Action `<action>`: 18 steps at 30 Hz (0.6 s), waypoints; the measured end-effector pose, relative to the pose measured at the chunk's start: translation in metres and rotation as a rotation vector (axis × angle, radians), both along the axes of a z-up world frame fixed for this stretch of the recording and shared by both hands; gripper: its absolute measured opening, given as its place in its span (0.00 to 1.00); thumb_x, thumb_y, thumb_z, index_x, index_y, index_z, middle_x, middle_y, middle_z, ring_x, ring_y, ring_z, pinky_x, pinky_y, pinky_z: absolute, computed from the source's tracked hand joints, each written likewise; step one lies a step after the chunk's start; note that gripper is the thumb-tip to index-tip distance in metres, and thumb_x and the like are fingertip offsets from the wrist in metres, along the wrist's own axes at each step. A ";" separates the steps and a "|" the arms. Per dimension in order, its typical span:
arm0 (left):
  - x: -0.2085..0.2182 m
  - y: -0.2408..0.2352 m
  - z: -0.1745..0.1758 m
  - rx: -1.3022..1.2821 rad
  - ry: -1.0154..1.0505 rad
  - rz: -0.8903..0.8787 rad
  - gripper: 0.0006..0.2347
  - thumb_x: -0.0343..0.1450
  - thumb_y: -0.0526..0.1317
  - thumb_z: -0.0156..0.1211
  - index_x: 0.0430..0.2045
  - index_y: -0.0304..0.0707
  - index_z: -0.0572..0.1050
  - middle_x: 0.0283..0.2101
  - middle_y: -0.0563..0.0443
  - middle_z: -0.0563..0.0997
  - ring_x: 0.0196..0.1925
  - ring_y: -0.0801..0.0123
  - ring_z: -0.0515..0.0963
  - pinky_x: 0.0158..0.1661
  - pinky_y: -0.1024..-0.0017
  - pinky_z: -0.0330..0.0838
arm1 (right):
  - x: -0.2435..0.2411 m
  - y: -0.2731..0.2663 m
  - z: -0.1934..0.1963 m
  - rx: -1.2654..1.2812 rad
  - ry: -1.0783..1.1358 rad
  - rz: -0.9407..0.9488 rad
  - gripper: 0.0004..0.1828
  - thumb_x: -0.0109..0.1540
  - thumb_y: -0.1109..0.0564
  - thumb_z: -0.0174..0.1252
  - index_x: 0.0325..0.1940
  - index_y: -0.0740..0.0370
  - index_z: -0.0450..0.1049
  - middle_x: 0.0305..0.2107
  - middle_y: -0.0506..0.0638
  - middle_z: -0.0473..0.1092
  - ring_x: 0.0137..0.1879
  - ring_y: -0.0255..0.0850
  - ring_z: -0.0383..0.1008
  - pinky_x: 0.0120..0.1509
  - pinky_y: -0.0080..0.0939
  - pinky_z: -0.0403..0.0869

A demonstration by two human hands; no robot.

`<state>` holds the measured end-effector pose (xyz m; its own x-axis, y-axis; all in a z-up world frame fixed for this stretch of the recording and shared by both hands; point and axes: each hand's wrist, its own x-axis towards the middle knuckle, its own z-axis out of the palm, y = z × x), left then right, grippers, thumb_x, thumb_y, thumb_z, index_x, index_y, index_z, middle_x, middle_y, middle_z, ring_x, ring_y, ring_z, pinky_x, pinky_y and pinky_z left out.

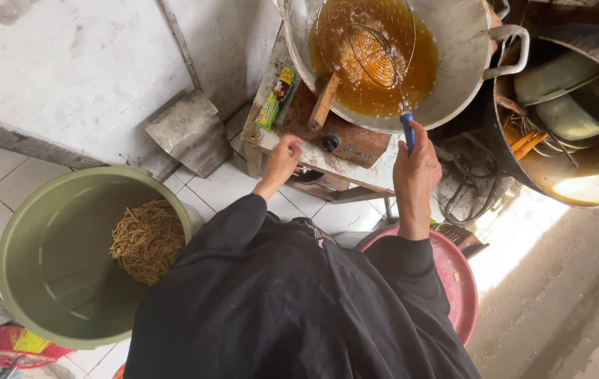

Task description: The person deep-fries long, thin food items in a large wok filled with hot oil. They use a wire mesh strainer and a wooden spatula to submerge, stir, and separate the items as they cook. The person occasionally lifts the strainer to drain excess oil from the food.

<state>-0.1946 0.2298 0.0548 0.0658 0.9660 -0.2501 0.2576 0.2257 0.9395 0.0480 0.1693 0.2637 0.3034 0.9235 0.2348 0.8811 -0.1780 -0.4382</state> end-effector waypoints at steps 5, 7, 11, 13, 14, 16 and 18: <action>0.056 0.023 -0.123 -0.307 0.006 -0.154 0.23 0.72 0.54 0.57 0.53 0.34 0.72 0.30 0.33 0.82 0.22 0.54 0.84 0.18 0.68 0.84 | -0.002 -0.004 -0.008 -0.003 0.032 -0.019 0.24 0.65 0.60 0.62 0.64 0.45 0.68 0.45 0.59 0.75 0.48 0.63 0.78 0.50 0.61 0.73; 0.073 0.023 -0.123 -0.291 -0.030 -0.178 0.31 0.72 0.59 0.57 0.56 0.24 0.70 0.34 0.26 0.81 0.28 0.48 0.85 0.20 0.63 0.84 | -0.001 -0.007 -0.009 -0.008 0.038 -0.029 0.23 0.65 0.60 0.61 0.64 0.46 0.68 0.45 0.60 0.75 0.47 0.63 0.78 0.49 0.62 0.73; 0.086 0.031 -0.079 -0.004 0.465 -0.383 0.25 0.77 0.58 0.39 0.36 0.28 0.71 0.34 0.30 0.81 0.34 0.44 0.84 0.35 0.52 0.80 | -0.001 -0.012 -0.005 -0.027 0.056 -0.051 0.23 0.65 0.58 0.61 0.64 0.43 0.69 0.44 0.58 0.75 0.47 0.60 0.78 0.50 0.58 0.73; 0.091 0.039 -0.082 0.013 0.526 -0.406 0.24 0.78 0.56 0.37 0.37 0.28 0.72 0.38 0.28 0.81 0.45 0.39 0.84 0.44 0.46 0.79 | -0.002 -0.015 0.000 -0.035 0.071 -0.052 0.23 0.66 0.59 0.60 0.64 0.44 0.69 0.43 0.58 0.75 0.47 0.60 0.78 0.49 0.57 0.73; 0.091 0.042 -0.084 0.013 0.561 -0.386 0.23 0.78 0.55 0.38 0.37 0.30 0.72 0.39 0.31 0.82 0.47 0.40 0.83 0.47 0.47 0.77 | -0.002 -0.016 0.001 -0.029 0.067 -0.052 0.24 0.65 0.59 0.61 0.65 0.44 0.69 0.43 0.59 0.75 0.46 0.60 0.78 0.49 0.57 0.73; 0.091 0.045 -0.085 0.014 0.596 -0.371 0.22 0.77 0.55 0.39 0.37 0.33 0.72 0.40 0.33 0.83 0.49 0.42 0.83 0.50 0.48 0.76 | -0.001 -0.017 0.003 -0.024 0.064 -0.056 0.24 0.65 0.59 0.61 0.65 0.44 0.69 0.42 0.60 0.75 0.46 0.61 0.78 0.48 0.58 0.73; 0.090 0.046 -0.085 0.120 0.663 -0.385 0.22 0.78 0.52 0.38 0.32 0.31 0.75 0.29 0.35 0.82 0.38 0.48 0.85 0.41 0.54 0.80 | 0.000 -0.018 0.004 -0.006 0.091 -0.067 0.24 0.65 0.62 0.62 0.65 0.46 0.70 0.42 0.60 0.76 0.45 0.59 0.79 0.48 0.55 0.74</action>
<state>-0.1045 0.2763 -0.0305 0.2751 0.9284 -0.2497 0.8141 -0.0868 0.5743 0.0476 0.1511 0.2672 0.3847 0.9015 0.1981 0.8235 -0.2382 -0.5149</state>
